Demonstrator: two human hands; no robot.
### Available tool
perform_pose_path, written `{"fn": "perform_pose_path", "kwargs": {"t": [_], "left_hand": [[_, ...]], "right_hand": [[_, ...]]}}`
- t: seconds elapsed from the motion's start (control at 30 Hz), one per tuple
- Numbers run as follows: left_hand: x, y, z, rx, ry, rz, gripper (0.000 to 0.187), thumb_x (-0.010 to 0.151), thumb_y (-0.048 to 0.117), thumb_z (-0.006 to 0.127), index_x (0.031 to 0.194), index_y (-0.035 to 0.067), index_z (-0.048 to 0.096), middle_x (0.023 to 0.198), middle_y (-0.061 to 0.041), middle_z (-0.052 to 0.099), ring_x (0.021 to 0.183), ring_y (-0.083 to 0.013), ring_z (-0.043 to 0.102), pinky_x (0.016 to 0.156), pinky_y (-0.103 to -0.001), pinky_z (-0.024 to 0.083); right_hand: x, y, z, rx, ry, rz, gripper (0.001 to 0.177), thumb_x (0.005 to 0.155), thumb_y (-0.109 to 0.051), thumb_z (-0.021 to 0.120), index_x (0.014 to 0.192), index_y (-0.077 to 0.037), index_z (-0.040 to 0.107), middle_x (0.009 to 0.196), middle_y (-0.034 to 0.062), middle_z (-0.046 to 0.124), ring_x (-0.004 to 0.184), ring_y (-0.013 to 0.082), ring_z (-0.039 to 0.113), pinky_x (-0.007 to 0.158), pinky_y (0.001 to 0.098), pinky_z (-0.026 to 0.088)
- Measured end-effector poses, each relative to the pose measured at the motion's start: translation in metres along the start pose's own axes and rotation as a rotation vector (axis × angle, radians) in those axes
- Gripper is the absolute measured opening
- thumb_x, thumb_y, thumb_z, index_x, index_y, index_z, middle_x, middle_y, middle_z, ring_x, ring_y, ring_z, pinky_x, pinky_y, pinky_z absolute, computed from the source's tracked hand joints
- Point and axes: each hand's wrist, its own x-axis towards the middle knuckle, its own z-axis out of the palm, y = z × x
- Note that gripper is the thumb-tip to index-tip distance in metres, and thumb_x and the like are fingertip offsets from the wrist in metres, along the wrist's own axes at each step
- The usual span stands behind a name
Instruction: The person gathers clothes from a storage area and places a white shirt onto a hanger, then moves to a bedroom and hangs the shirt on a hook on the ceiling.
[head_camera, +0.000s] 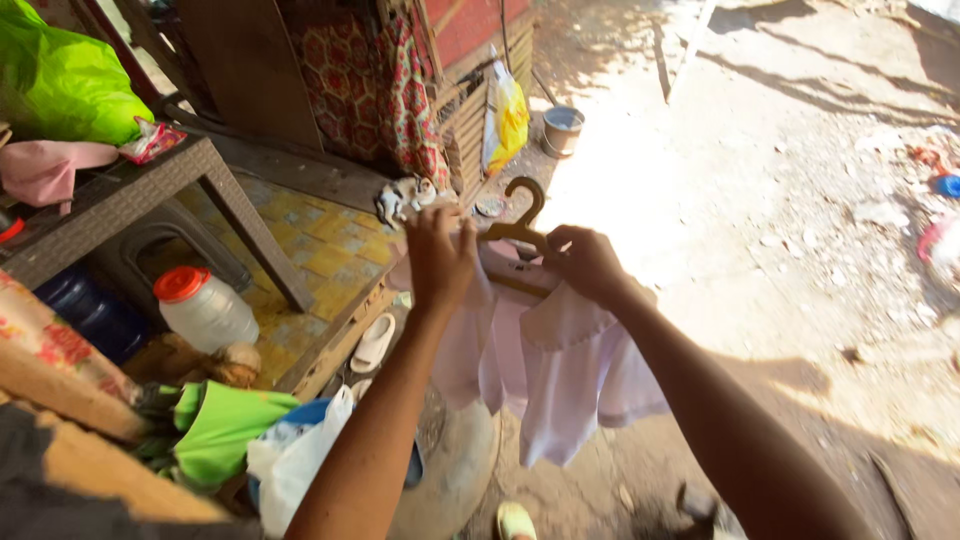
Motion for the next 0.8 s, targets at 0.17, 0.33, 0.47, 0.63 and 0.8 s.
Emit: {"fn": "perform_pose_path", "kwargs": {"t": [0.17,0.33,0.47,0.63,0.8], "left_hand": [[0.022,-0.024,0.097,-0.041,-0.023,0.114,0.041,0.094,0.042,0.069,0.110,0.003,0.073,0.119,-0.018,0.067,0.121,-0.0372,0.055,0.105,-0.050,0.042],[0.063,-0.070,0.163,-0.056,0.024,0.017,0.043,0.083,0.047,0.078,0.089,0.004,0.081,0.115,-0.020,0.070,0.119,-0.0389,0.055,0.102,-0.051,0.038],[0.089,-0.097,0.192,-0.108,-0.023,-0.104,0.038,0.083,0.039,0.079,0.094,0.003,0.078,0.098,-0.017,0.073,0.106,-0.0379,0.060,0.096,-0.048,0.045],[0.122,-0.138,0.214,-0.202,-0.053,-0.312,0.026,0.082,0.027,0.078,0.085,0.002,0.074,0.088,-0.016,0.072,0.090,-0.0312,0.069,0.083,-0.041,0.054],[0.170,-0.199,0.221,-0.198,-0.024,-0.274,0.025,0.081,0.023,0.075,0.081,-0.001,0.074,0.078,-0.014,0.074,0.076,-0.0286,0.071,0.071,-0.039,0.054]], "right_hand": [[0.069,0.081,0.058,0.127,-0.042,-0.061,0.023,0.080,-0.014,0.077,0.101,-0.004,0.076,0.092,0.0101,0.079,0.081,0.0192,0.073,0.075,0.0347,0.058],[0.143,0.117,0.099,0.240,-0.097,0.088,0.035,0.076,-0.011,0.077,0.110,-0.005,0.071,0.093,0.0134,0.076,0.079,0.0211,0.069,0.072,0.0362,0.055],[0.187,0.130,0.133,0.294,-0.116,0.080,0.033,0.075,-0.009,0.076,0.108,-0.004,0.073,0.092,0.0129,0.076,0.081,0.0197,0.071,0.073,0.0348,0.056],[0.249,0.142,0.172,0.320,-0.209,0.151,0.035,0.075,-0.012,0.076,0.110,-0.007,0.074,0.098,0.0157,0.077,0.086,0.0251,0.072,0.077,0.0377,0.057],[0.338,0.136,0.208,0.220,-0.315,0.073,0.044,0.070,-0.022,0.085,0.111,-0.010,0.073,0.108,0.0159,0.076,0.102,0.0260,0.071,0.089,0.0381,0.054]]}}
